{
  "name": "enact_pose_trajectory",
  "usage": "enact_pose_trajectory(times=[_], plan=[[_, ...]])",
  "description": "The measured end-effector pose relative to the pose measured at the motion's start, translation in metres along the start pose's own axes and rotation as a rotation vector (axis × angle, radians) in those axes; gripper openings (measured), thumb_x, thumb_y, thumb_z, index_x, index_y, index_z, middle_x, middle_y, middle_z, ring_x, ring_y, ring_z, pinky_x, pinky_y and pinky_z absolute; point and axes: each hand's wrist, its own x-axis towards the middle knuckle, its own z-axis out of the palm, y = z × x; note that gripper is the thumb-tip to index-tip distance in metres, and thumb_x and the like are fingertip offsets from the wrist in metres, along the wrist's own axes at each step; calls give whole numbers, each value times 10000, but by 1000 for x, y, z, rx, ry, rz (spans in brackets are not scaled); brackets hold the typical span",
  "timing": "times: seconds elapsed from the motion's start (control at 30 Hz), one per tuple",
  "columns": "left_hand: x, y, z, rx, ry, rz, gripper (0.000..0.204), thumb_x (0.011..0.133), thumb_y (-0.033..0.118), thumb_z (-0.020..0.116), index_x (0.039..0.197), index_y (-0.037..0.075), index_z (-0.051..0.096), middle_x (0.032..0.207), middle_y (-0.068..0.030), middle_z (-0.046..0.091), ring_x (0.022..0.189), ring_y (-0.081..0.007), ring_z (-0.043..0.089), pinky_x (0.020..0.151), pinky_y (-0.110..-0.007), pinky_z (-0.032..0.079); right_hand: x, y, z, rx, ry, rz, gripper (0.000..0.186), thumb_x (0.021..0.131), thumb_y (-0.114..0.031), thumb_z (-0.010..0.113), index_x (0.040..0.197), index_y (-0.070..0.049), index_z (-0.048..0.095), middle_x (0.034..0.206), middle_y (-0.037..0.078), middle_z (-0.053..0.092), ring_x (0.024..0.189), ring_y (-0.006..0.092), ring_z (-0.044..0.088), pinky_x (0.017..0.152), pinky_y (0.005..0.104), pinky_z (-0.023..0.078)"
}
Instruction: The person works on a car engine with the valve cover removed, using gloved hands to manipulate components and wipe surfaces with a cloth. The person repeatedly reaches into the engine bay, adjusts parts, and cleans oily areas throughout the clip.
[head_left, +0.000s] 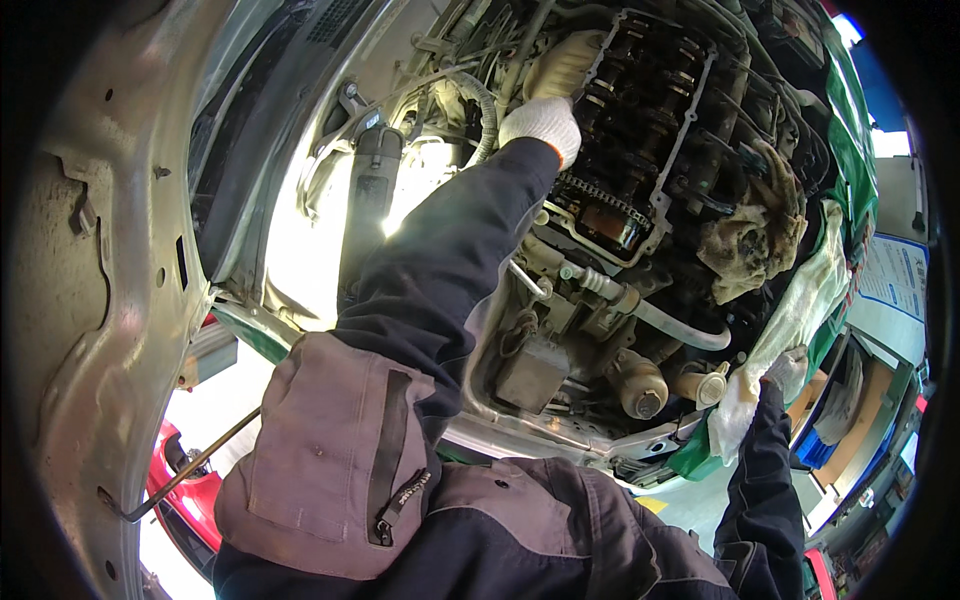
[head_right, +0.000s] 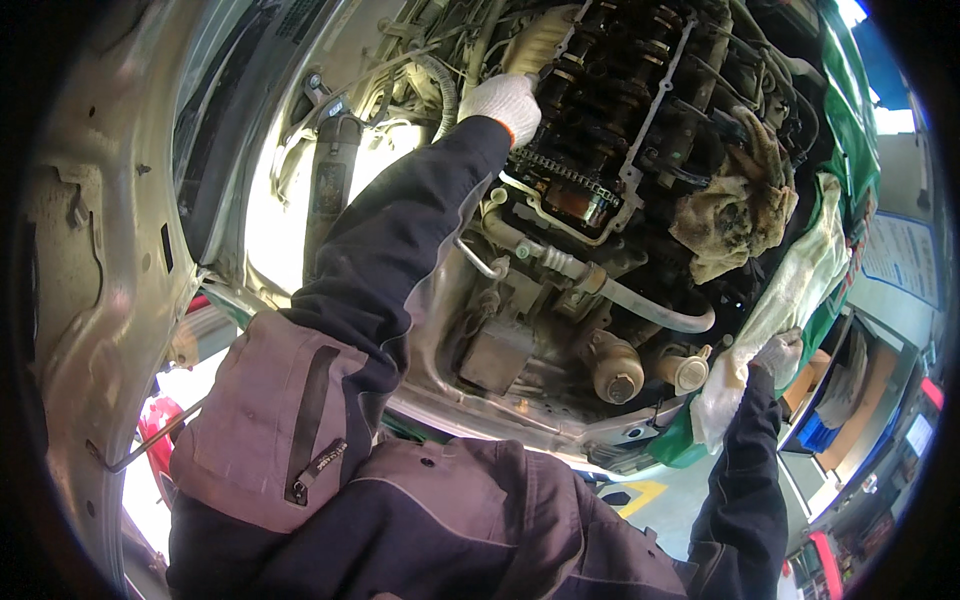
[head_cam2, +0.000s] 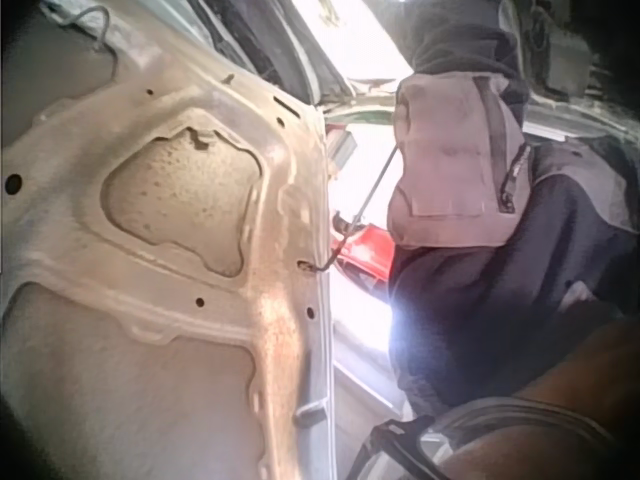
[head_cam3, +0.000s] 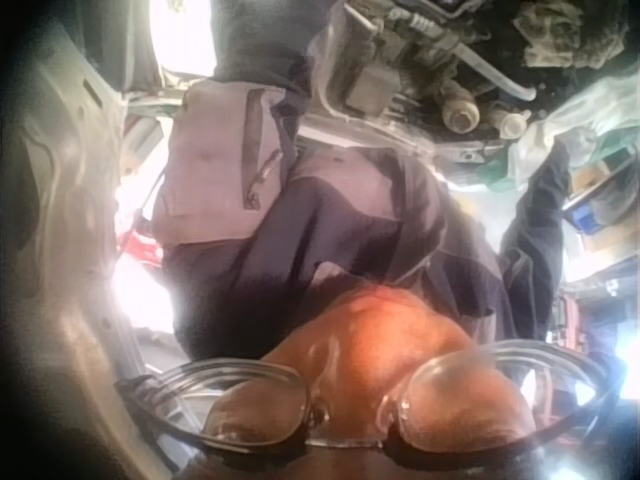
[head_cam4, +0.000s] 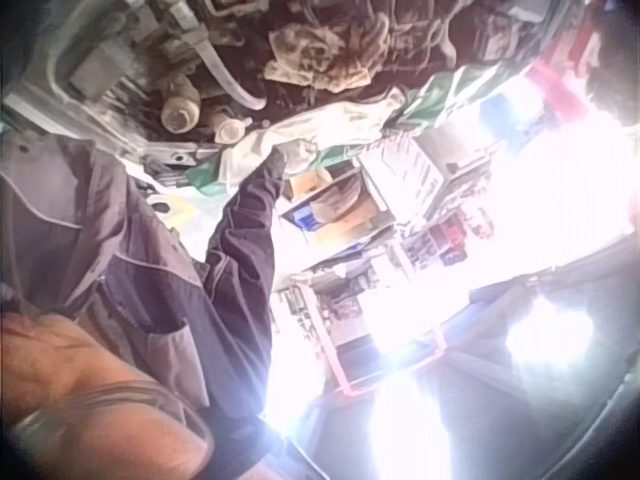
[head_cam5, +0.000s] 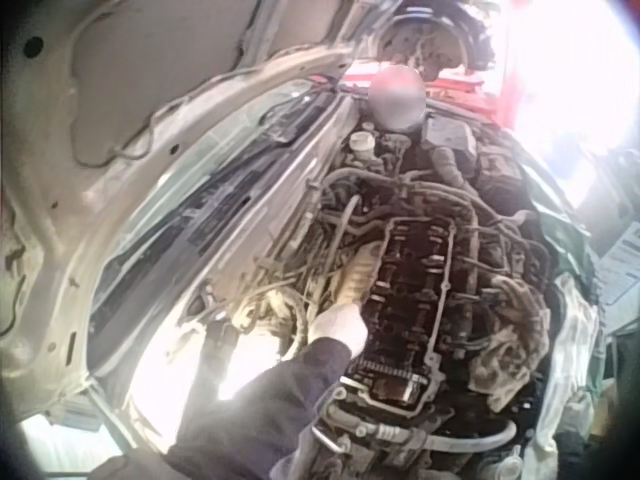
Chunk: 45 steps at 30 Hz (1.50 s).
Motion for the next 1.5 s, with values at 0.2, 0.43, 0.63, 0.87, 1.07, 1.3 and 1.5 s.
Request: enact_pose_trajectory(times=[0.2,0.43,0.63,0.87,1.07,1.3,1.5], plan=[[2,0,2,-40,-54,-50,396,995,233,641,1362,93,692,1366,-185,725,1202,-375,736,981,-484,618,0,-5,-7,-3,-11,-8,607,1109,-552,435,1104,-38,758,955,294,754,878,525,716,766,606,551],[19,1,-2,26,-186,-41,374,982,220,666,1321,76,728,1353,-205,732,1265,-357,712,1048,-467,590,3,10,7,11,51,-38,601,1109,-554,444,1124,-47,765,936,271,761,851,514,722,740,596,555],[31,8,-8,-69,-89,-135,365,956,217,682,1294,102,755,1386,-166,725,1238,-372,724,1019,-480,607,4,11,7,9,-14,21,594,1109,-561,442,1145,-58,758,976,263,768,885,501,733,760,586,565],[46,9,-10,-52,-27,-96,363,954,223,663,1290,124,759,1350,-187,734,1239,-380,715,1022,-496,593,-10,-14,-18,-14,-80,96,589,1116,-559,428,1145,-69,753,999,265,768,925,489,729,783,575,557],[49,0,-12,-62,-117,-57,411,948,207,660,1342,112,725,1392,-208,706,1260,-399,698,1044,-493,585,-14,-16,-21,37,-74,58,581,1118,-553,427,1141,-73,753,980,262,765,897,484,724,764,550,559],[78,-9,-1,-46,-48,-27,381,953,245,663,1297,105,748,1320,-229,733,1206,-409,721,1019,-494,596,-11,-9,-15,31,-61,56,581,1116,-560,433,1159,-73,746,992,269,761,898,486,726,767,560,556],[98,-3,3,-39,-19,-36,379,945,224,658,1289,95,753,1351,-232,720,1231,-415,711,1025,-491,599,-12,-14,-19,34,-49,69,580,1112,-572,434,1167,-84,744,1029,268,762,932,500,723,789,580,551]])
